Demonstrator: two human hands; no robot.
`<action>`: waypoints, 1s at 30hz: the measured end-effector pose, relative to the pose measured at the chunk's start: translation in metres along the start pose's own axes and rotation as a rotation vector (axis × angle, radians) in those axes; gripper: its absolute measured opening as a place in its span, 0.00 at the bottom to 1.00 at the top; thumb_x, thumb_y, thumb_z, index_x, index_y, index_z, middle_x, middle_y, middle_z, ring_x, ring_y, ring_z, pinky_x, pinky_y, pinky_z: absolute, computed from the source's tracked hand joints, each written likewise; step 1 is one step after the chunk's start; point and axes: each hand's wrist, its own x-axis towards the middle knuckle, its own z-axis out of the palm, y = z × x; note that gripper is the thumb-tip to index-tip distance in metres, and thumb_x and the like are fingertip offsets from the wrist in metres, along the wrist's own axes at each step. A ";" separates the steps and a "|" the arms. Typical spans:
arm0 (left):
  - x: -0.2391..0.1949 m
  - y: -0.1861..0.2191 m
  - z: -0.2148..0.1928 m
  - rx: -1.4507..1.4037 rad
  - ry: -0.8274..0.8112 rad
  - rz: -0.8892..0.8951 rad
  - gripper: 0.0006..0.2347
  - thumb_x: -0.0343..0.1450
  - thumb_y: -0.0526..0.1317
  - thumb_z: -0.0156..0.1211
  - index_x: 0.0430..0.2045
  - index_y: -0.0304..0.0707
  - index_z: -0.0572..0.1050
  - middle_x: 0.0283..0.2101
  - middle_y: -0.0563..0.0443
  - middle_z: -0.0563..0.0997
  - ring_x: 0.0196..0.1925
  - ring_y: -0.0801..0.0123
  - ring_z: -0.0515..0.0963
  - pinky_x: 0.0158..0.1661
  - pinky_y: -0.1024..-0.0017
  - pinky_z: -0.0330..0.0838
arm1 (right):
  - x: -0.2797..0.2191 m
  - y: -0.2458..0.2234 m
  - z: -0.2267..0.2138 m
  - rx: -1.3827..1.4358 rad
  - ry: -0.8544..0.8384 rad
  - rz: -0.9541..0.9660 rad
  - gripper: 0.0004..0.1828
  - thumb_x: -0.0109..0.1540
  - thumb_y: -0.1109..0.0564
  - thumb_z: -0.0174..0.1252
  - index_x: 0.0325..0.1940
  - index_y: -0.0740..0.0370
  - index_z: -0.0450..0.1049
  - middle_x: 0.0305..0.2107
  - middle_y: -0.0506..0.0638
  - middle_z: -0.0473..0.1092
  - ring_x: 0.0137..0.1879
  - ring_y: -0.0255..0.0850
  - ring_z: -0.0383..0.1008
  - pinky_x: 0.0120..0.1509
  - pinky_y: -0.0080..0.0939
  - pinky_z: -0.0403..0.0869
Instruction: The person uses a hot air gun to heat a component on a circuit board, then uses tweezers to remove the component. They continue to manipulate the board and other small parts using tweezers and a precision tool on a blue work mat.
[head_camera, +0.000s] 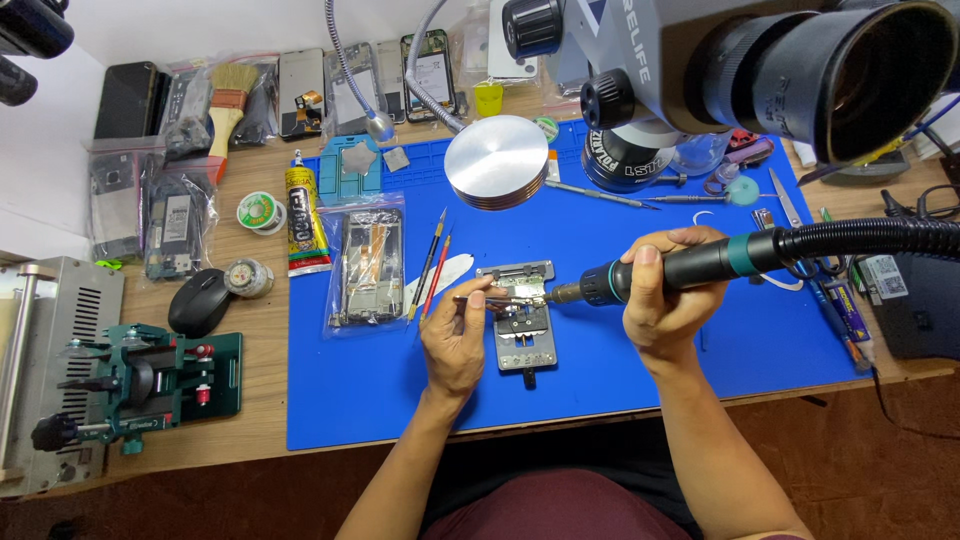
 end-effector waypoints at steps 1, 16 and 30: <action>0.000 0.000 0.000 0.001 -0.001 -0.003 0.10 0.78 0.34 0.52 0.45 0.27 0.81 0.35 0.36 0.88 0.36 0.58 0.89 0.39 0.63 0.84 | -0.001 0.002 -0.001 0.008 -0.001 0.008 0.11 0.70 0.60 0.55 0.47 0.69 0.61 0.21 0.53 0.71 0.27 0.42 0.76 0.43 0.39 0.74; 0.000 -0.003 -0.002 -0.022 0.016 -0.015 0.11 0.79 0.34 0.50 0.45 0.26 0.80 0.35 0.34 0.88 0.35 0.57 0.88 0.38 0.63 0.84 | 0.005 -0.004 0.001 0.002 0.019 0.003 0.11 0.70 0.60 0.54 0.47 0.69 0.60 0.20 0.52 0.69 0.26 0.42 0.74 0.43 0.39 0.74; -0.003 -0.012 -0.022 -0.249 0.203 -0.047 0.13 0.81 0.37 0.44 0.45 0.24 0.76 0.31 0.33 0.84 0.32 0.59 0.87 0.35 0.70 0.83 | 0.006 -0.001 -0.019 -0.017 0.039 0.004 0.09 0.70 0.63 0.50 0.49 0.70 0.58 0.21 0.53 0.67 0.27 0.42 0.73 0.47 0.41 0.74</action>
